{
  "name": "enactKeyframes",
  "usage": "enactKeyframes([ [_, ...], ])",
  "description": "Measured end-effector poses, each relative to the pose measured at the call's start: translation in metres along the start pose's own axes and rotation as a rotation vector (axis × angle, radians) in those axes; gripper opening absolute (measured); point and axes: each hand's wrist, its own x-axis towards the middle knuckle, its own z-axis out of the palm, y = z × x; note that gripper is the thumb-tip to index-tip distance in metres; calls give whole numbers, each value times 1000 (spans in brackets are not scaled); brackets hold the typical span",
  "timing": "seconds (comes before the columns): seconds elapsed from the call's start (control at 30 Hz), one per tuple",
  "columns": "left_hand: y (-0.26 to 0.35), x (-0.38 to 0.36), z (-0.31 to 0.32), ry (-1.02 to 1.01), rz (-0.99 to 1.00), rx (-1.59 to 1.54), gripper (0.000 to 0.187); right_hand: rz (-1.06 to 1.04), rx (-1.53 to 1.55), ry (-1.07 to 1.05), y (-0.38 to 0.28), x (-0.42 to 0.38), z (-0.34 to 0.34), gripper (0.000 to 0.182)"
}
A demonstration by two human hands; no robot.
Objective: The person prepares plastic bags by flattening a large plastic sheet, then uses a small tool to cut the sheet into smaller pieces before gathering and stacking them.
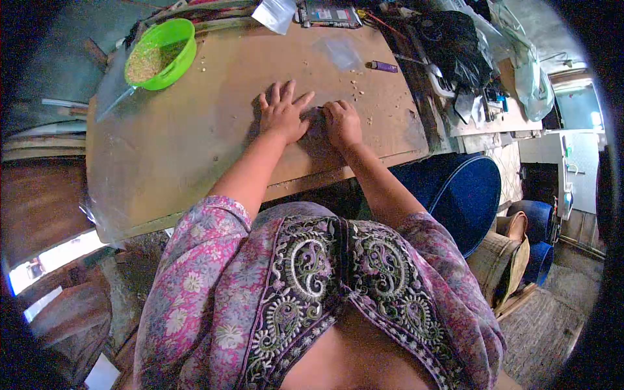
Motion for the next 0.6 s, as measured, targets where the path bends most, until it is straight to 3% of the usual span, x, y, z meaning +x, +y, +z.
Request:
enactKeyframes([
  [0.6,0,-1,-3,6,-6,-1,57,16,30,-4,-1,-2,1,15],
])
